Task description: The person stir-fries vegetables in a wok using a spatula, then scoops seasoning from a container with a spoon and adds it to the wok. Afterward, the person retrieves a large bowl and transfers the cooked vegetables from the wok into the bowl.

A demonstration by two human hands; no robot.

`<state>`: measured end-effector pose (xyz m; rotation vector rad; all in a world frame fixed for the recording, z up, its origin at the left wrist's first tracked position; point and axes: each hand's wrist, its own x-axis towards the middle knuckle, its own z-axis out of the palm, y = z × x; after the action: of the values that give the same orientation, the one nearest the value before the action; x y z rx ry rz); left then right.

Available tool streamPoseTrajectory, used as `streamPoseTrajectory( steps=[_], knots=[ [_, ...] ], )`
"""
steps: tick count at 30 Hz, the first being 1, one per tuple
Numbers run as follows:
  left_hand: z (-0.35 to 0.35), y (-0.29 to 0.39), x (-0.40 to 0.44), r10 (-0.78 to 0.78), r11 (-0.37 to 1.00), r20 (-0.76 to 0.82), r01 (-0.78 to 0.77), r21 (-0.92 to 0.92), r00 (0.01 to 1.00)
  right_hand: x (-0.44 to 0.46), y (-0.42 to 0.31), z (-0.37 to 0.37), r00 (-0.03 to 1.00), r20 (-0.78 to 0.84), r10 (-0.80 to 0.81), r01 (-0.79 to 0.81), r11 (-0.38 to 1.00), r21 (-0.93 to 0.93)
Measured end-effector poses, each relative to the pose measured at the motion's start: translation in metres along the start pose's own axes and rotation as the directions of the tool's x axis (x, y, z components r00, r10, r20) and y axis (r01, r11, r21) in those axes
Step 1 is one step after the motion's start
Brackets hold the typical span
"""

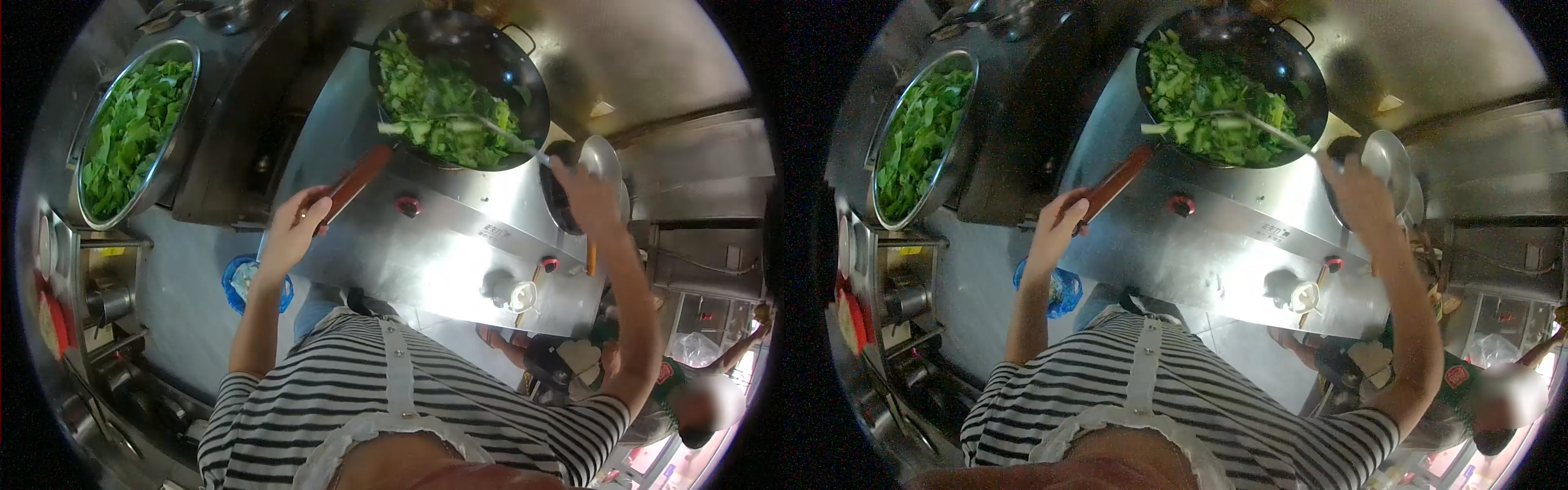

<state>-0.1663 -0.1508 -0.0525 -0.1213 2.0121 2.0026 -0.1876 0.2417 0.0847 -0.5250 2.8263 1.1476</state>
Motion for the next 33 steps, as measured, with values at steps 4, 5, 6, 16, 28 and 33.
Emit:
streamPoseTrajectory(
  steps=[4, 5, 6, 16, 28, 33],
  knots=[
    [0.004, 0.007, 0.003, -0.059, 0.998, 0.082, 0.061, -0.020, 0.995, 0.044, -0.042, 0.029, 0.997, -0.063, 0.041, -0.027, 0.977, 0.210],
    [0.005, 0.005, 0.002, -0.058, 0.998, 0.083, 0.060, -0.022, 0.995, 0.064, -0.047, 0.042, 0.994, -0.092, 0.058, -0.036, 0.973, 0.227],
    [0.004, 0.004, 0.003, -0.035, 0.999, 0.106, 0.038, -0.032, 0.994, 0.073, -0.045, 0.050, 0.994, -0.094, 0.064, -0.041, 0.973, 0.226],
    [-0.006, 0.011, 0.008, -0.088, 0.976, 0.152, 0.116, -0.184, 0.984, 0.082, -0.041, 0.053, 0.994, 0.005, 0.111, -0.110, 0.976, 0.189],
    [0.068, -0.096, 0.167, 0.496, 0.464, 0.083, -0.345, 0.816, 0.864, -0.010, -0.010, -0.028, 0.967, 0.202, 0.158, -0.176, 0.982, 0.071],
    [0.069, -0.094, 0.171, 0.394, 0.546, 0.069, -0.294, 0.784, 0.916, 0.061, -0.031, 0.049, 0.994, 0.009, 0.108, -0.108, 0.987, 0.120]
  ],
)
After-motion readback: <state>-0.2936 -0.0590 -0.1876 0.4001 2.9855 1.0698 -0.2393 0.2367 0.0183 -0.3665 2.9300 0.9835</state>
